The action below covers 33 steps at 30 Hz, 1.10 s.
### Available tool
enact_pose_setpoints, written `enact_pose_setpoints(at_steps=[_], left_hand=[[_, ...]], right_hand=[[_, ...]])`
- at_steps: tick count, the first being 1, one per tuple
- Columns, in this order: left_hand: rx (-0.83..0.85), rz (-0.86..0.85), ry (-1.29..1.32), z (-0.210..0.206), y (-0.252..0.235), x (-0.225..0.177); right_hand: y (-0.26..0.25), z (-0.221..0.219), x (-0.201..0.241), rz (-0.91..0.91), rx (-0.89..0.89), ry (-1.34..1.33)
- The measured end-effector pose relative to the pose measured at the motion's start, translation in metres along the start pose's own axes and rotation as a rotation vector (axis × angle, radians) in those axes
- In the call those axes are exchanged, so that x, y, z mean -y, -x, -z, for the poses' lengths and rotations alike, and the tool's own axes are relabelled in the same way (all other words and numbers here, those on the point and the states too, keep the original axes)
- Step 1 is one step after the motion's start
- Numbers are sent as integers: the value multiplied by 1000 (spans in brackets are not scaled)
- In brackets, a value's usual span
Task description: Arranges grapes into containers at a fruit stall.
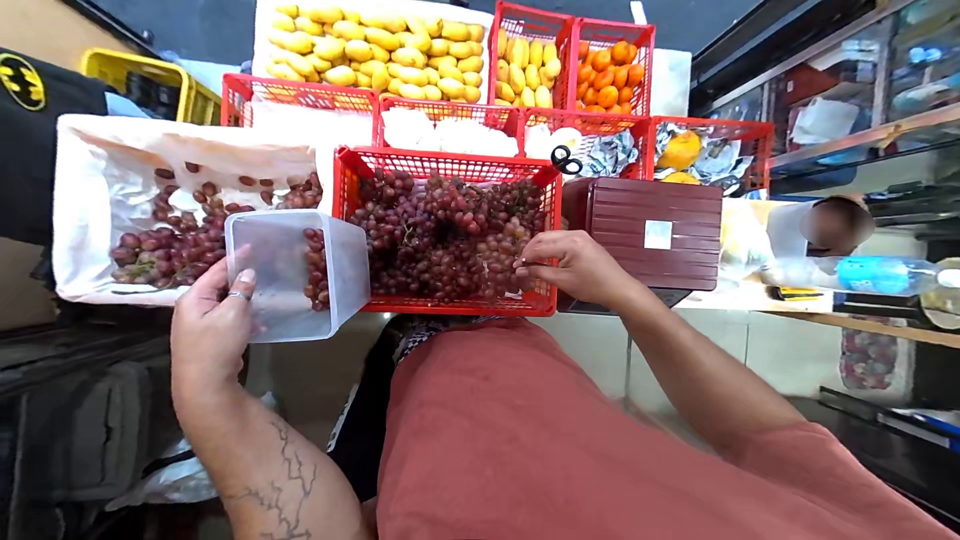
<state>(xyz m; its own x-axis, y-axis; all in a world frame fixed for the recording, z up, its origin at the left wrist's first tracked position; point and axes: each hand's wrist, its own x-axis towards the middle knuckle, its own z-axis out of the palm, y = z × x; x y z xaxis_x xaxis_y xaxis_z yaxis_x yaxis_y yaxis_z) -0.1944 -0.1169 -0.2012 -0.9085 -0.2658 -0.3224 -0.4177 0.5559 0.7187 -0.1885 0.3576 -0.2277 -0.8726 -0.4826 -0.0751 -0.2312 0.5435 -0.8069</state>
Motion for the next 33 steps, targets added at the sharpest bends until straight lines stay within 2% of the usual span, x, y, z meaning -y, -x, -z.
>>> enact_pose_setpoints(at_steps=[5, 9, 11, 13, 16, 18, 20, 22, 23, 25, 28, 29, 31, 33], left_hand=[[-23, 6, -3, -2, 5, 4], [-2, -13, 17, 3, 5, 10], [32, -35, 33, 7, 1, 13], [77, -60, 40, 11, -5, 13], [141, -103, 20, 17, -11, 15], [162, -145, 2, 20, -16, 17], [165, -202, -5, 19, -19, 21], [163, -242, -7, 16, -22, 24], [164, -266, -1, 15, -23, 26], [159, -309, 11, 14, -27, 29], [173, -342, -8, 15, -31, 33], [187, -350, -26, 16, -32, 33], [192, -377, -62, 14, -31, 31], [187, -366, -83, 13, -29, 30]], right_hand=[[10, -41, -45, -199, -46, 361], [4, -57, -47, -380, -197, 573], [-4, -60, -51, -489, -257, 589], [-9, -64, -57, -583, -227, 536], [-5, -71, -45, -803, -155, 271], [-6, -73, -30, -952, -264, 100], [-11, -73, -20, -1079, -430, 63], [-18, -78, -12, -1097, -554, 183], [-22, -82, -6, -1038, -570, 261], [-32, -95, 14, -774, -473, 369], [-46, -130, 34, -399, -16, 365], [-51, -142, 35, -349, 135, 349], [-65, -159, 32, -371, 376, 343], [-76, -167, 27, -377, 498, 363]])
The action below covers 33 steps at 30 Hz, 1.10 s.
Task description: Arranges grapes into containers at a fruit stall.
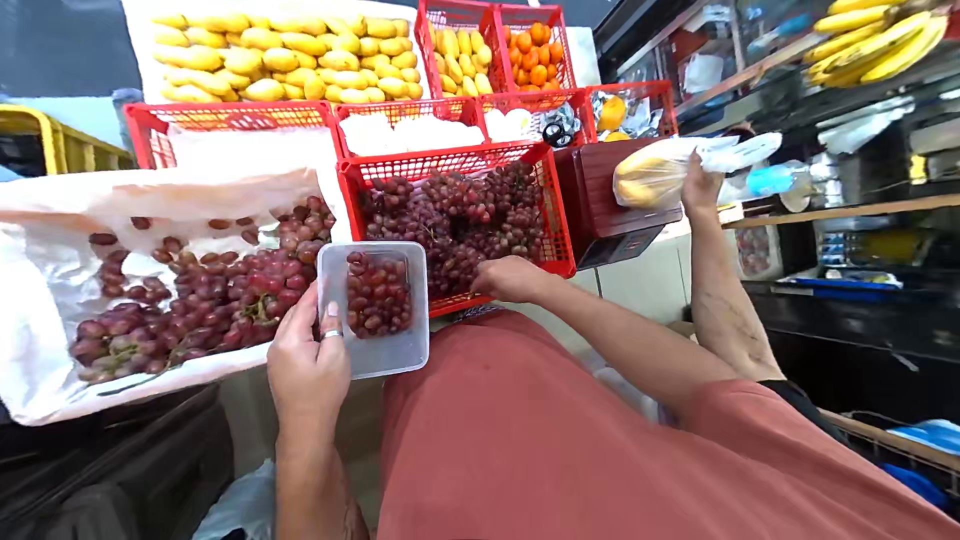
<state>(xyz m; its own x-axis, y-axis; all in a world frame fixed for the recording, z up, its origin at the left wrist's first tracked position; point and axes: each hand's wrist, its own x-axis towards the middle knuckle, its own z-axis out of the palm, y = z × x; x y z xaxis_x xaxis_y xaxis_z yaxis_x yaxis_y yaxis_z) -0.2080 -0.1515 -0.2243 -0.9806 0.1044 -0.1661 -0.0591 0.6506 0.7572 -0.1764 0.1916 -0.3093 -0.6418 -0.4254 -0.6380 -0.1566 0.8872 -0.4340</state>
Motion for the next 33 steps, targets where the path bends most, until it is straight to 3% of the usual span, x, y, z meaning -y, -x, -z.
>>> enact_pose_setpoints(at_steps=[7, 12, 16, 26, 33], left_hand=[[-34, -1, -24, -2, 4, -2], [-31, 14, -44, -1, 6, -2], [-41, 36, -5, -1, 8, 1], [-36, 9, 14, -1, 9, 3], [-26, 13, 3, 0, 6, 0]], right_hand=[[-24, 10, 7, 115, 133, 206], [-24, 37, 5, 227, 203, 136], [-10, 54, -8, 308, 76, -26], [62, 132, -10, 225, -148, -399], [123, 177, -35, 84, -409, -329]])
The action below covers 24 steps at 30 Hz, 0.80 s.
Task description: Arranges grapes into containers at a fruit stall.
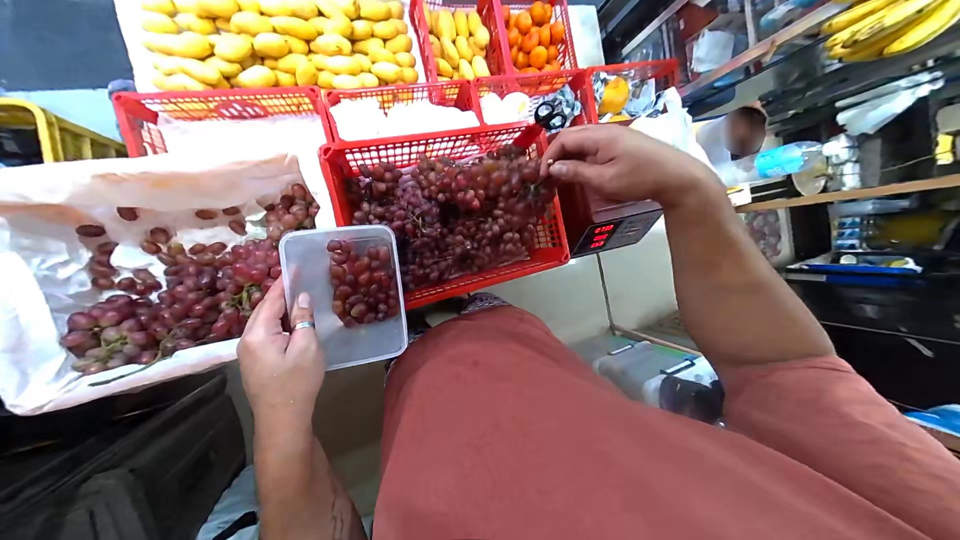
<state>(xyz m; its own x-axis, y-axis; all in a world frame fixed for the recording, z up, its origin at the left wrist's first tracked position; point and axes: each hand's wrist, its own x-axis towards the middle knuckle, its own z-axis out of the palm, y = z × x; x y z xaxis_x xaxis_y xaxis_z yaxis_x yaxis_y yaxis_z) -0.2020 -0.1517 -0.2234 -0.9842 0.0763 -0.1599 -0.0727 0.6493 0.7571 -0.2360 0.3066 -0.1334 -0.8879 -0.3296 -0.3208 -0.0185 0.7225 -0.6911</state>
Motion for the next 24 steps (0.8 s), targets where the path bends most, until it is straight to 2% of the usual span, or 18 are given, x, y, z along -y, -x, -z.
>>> enact_pose_setpoints(at_steps=[3, 6, 8, 10, 13, 15, 16, 18, 20, 22, 24], left_hand=[[-3, -3, 18, 1, 1, 0], [-11, -19, 18, 0, 1, 0], [-11, -23, 9, -1, 0, -1], [0, -14, 5, 0, 0, -3], [-10, 5, 12, -1, 1, -6], [-16, 6, 17, -2, 2, -7], [-16, 7, 15, -2, 2, -8], [-20, 7, 17, -4, 1, -9], [-18, 10, 14, -4, 2, -8], [-25, 17, 7, -2, 2, -7], [-25, 22, 18, 1, 3, -3]], right_hand=[[3, -4, -29, -62, -70, 181], [-1, -34, -85, -152, -43, 344], [0, -55, -117, -235, 8, 344], [4, -69, -134, -280, -20, 275], [9, -78, -107, -343, -209, 220], [4, -101, -70, -332, -389, 131], [-1, -119, -54, -307, -393, 67], [-18, -164, -43, -269, -193, 34], [-39, -207, -53, -264, 4, 137], [-54, -233, -63, -284, 66, 238], [-61, -237, -64, -334, 97, 294]])
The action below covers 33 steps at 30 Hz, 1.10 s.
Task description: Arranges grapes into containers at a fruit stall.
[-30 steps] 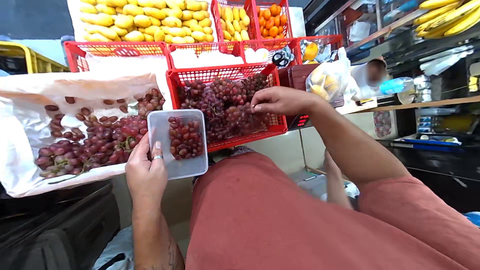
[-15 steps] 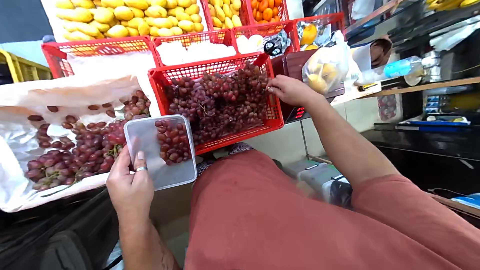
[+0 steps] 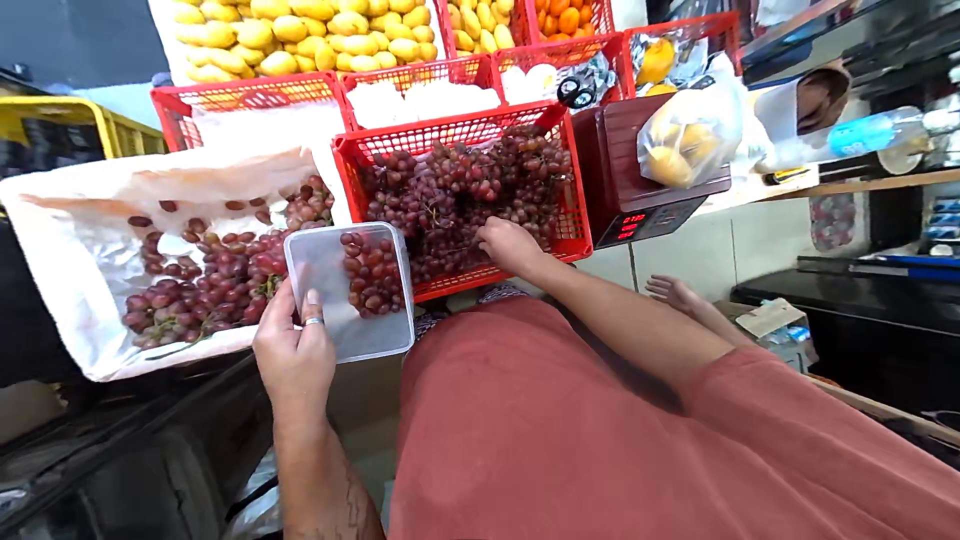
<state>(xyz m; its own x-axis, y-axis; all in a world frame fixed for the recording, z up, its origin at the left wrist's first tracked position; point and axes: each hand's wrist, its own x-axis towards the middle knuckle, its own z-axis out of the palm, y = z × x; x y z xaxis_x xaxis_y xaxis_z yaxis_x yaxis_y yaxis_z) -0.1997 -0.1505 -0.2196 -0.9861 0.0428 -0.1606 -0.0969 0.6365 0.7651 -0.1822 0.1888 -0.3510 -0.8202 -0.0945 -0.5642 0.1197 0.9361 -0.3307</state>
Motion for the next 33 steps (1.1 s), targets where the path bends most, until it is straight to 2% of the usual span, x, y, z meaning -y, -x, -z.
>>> enact_pose_setpoints(at_steps=[2, 6, 13, 20, 26, 30, 31, 32, 33], left_hand=[[-12, 14, 20, 0, 0, 2], [-23, 54, 39, -1, 0, 5], [-32, 98, 145, 5, 1, 12], [-117, 127, 392, 31, 19, 22], [-248, 119, 396, 53, 42, 22], [-298, 122, 364, 56, 52, 25], [-301, 126, 355, 56, 54, 25], [-301, 132, 351, 56, 56, 25], [-298, 135, 355, 56, 57, 24]], right_hand=[[-1, 2, 0, -4, 16, 56], [6, 13, 9, 138, 2, 154], [35, 56, 73, 367, 61, 93], [41, 112, 98, 520, 99, -35], [59, 185, 120, 414, 182, -287], [61, 231, 125, 512, 152, -437], [67, 242, 133, 477, 134, -444], [86, 256, 151, 330, 126, -426], [116, 275, 184, 52, 161, -411]])
